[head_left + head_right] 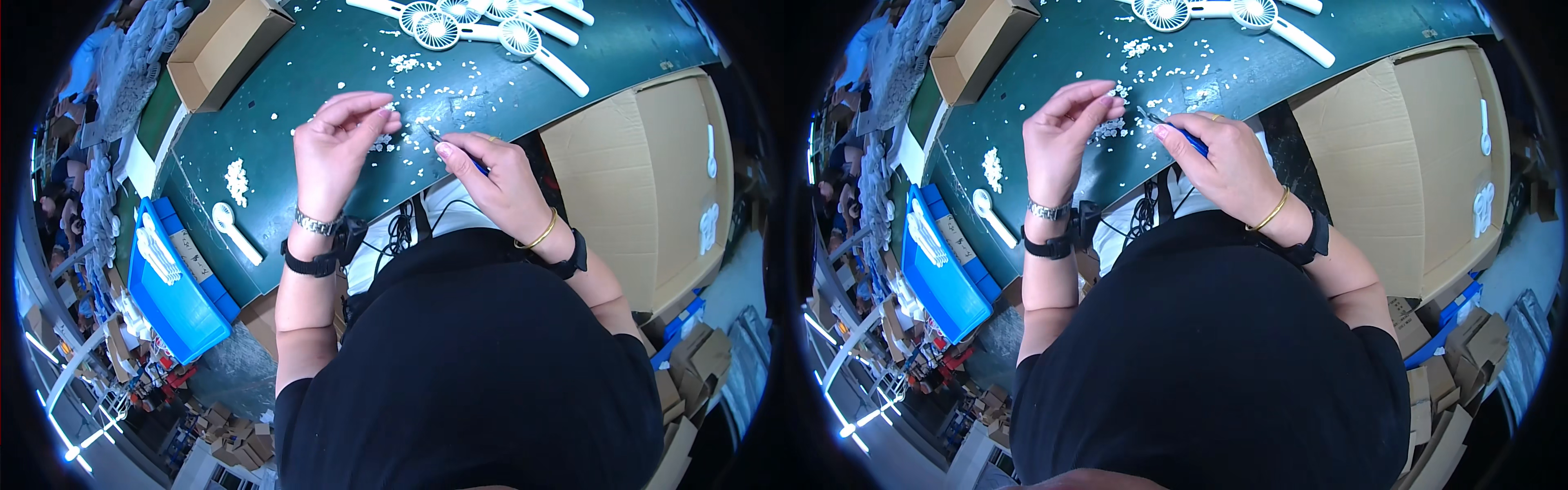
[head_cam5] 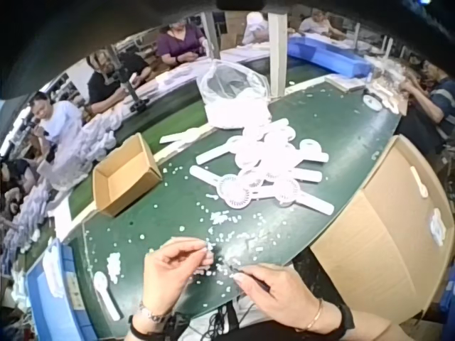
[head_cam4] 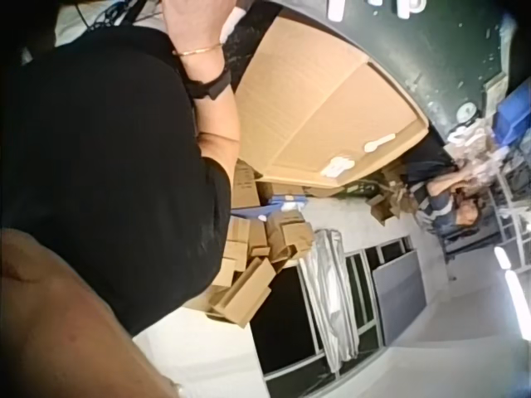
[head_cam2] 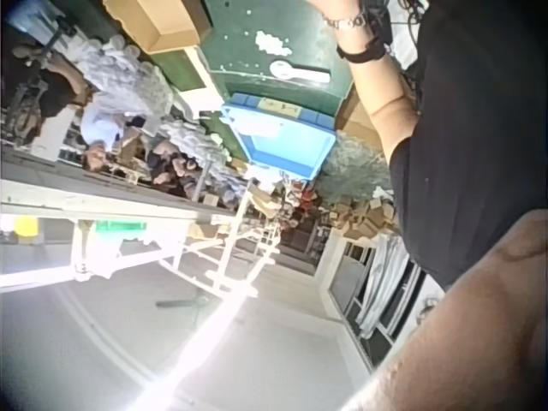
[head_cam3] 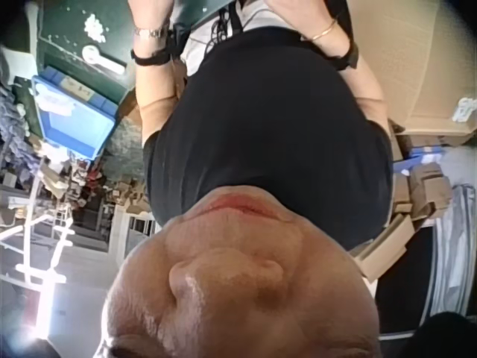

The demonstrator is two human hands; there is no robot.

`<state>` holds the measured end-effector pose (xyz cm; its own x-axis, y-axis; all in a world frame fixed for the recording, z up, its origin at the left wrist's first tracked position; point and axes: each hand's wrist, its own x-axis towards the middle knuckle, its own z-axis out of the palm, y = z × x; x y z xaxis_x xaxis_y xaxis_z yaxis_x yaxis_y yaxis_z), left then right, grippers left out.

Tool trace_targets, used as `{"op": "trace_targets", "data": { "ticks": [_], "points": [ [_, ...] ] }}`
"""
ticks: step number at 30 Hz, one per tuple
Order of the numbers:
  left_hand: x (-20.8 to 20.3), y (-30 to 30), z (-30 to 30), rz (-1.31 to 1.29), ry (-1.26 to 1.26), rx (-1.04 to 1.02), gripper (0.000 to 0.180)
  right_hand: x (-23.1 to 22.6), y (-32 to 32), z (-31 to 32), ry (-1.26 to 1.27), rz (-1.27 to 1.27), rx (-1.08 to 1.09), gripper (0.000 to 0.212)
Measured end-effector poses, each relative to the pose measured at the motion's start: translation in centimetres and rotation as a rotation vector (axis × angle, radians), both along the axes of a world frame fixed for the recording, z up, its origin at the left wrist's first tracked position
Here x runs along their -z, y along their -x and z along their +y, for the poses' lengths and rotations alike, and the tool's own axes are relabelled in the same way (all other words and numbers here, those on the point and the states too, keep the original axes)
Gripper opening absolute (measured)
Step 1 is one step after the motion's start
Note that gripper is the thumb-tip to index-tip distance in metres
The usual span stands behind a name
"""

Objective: Assembling small handheld fans by placing circular motor components into white plastic housings.

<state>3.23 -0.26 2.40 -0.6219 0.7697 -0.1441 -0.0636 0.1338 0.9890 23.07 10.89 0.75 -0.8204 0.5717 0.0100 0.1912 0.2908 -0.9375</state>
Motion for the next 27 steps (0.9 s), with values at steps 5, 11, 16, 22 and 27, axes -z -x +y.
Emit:
{"op": "trace_targets", "data": {
  "ticks": [5, 11, 16, 22, 27],
  "points": [
    [0.0, -1.6, -1.2, -0.091, 0.012, 0.049, 0.017, -0.5, 0.2, -0.2, -0.062, 0.000, -0.007, 0.032],
    [0.1, -2.3, -1.6, -0.110, -0.015, 0.056, 0.021, -0.7, 0.1, -0.6, -0.119, -0.041, -0.014, 0.032],
    [0.3, -2.1, -1.8, -0.174, -0.007, 0.083, 0.024, -0.6, 0.0, -0.7, -0.118, -0.047, -0.006, 0.031],
    [0.3, -2.2, -1.9, -0.162, -0.015, 0.093, 0.026, -0.7, 0.0, -0.7, -0.122, -0.025, -0.018, 0.030],
    [0.2, -2.1, -1.9, -0.143, 0.003, 0.110, 0.027, -0.8, 0.0, -0.6, -0.098, -0.022, -0.025, 0.029]
  ]
}}
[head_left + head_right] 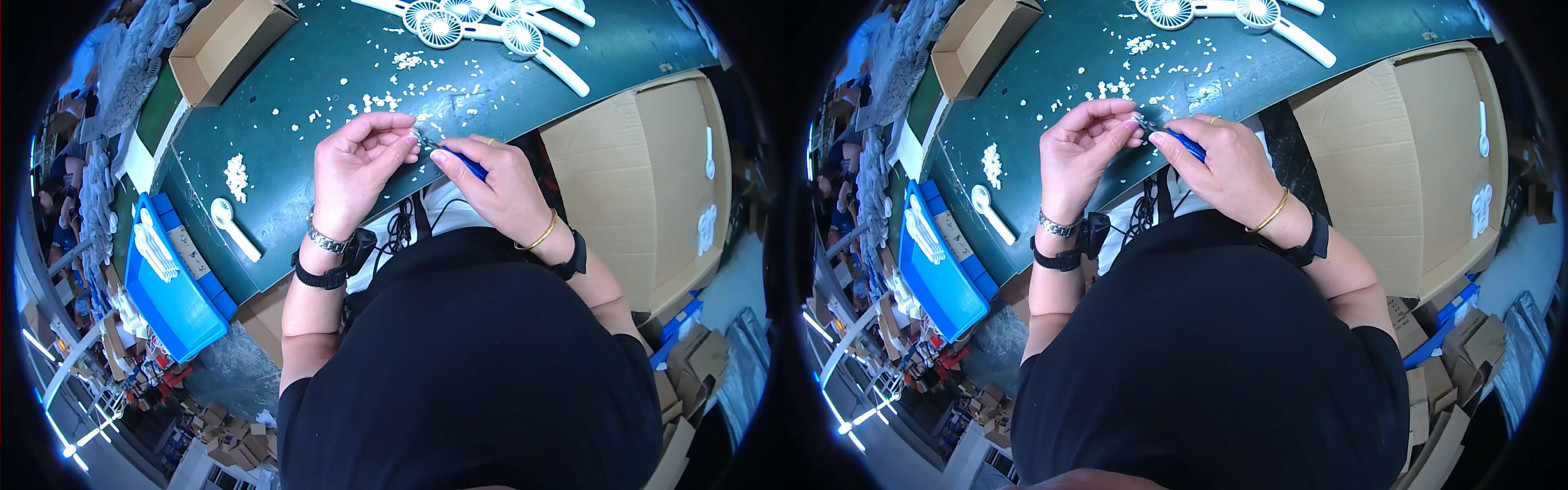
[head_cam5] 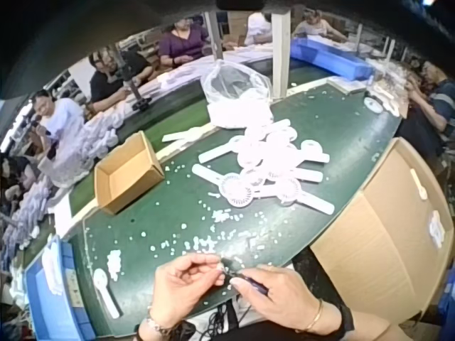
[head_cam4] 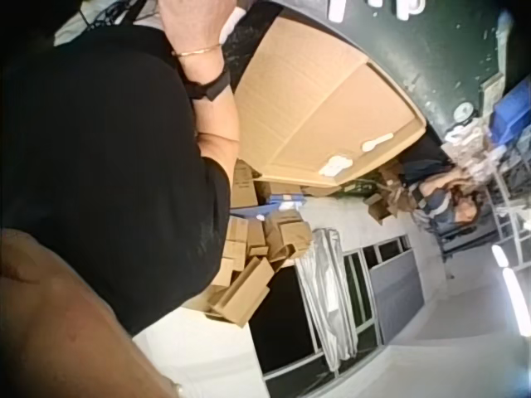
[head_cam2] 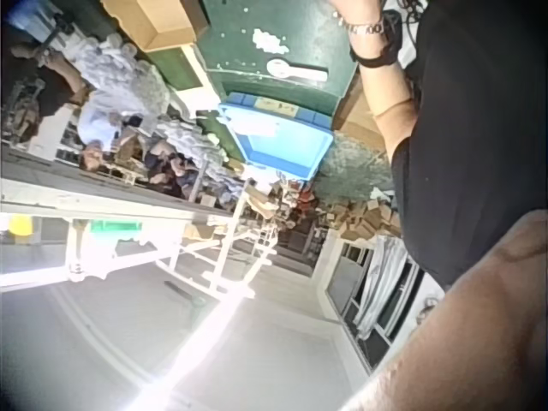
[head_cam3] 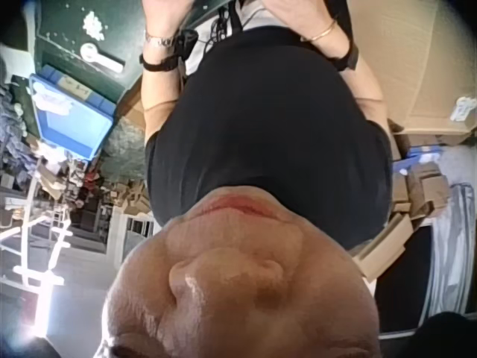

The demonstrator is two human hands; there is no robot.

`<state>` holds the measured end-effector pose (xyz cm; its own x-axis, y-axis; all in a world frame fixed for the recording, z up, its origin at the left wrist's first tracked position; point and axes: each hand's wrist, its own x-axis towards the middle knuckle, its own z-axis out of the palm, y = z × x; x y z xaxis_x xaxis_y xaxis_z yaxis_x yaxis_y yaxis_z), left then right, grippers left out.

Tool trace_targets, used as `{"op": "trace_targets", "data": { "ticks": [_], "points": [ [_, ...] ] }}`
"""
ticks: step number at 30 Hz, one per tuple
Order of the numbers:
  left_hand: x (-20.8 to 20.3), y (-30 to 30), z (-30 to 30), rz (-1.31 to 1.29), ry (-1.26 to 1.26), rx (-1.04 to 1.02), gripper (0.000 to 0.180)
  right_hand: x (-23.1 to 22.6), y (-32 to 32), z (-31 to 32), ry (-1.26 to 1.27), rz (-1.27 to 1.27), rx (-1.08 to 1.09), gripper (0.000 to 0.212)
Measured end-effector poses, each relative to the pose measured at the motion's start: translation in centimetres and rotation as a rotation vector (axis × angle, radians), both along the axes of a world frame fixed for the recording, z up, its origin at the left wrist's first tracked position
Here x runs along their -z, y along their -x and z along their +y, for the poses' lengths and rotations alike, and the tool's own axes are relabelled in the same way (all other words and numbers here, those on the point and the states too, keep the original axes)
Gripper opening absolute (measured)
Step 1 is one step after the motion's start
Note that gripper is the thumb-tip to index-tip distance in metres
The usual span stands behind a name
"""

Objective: Assembling small handheld fans by placing circular motor components into white plastic housings.

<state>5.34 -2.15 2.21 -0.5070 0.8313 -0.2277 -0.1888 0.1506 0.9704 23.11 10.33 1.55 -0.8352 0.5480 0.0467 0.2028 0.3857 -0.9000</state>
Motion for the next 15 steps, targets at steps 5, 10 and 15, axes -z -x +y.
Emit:
{"op": "trace_targets", "data": {
  "ticks": [5, 10, 15],
  "points": [
    [-0.16, -0.05, 0.07, 0.024, -0.014, 0.027, 0.027, -0.20, -0.07, 0.05, 0.032, 0.000, -0.019, 0.027],
    [-0.50, -0.16, 0.29, 0.146, -0.006, 0.019, 0.027, 0.08, -0.12, 0.02, 0.088, 0.028, 0.011, 0.027],
    [-0.52, -0.19, 0.08, 0.043, -0.035, -0.038, 0.022, 0.20, -0.12, 0.33, 0.085, 0.009, 0.020, 0.029]
  ]
}}
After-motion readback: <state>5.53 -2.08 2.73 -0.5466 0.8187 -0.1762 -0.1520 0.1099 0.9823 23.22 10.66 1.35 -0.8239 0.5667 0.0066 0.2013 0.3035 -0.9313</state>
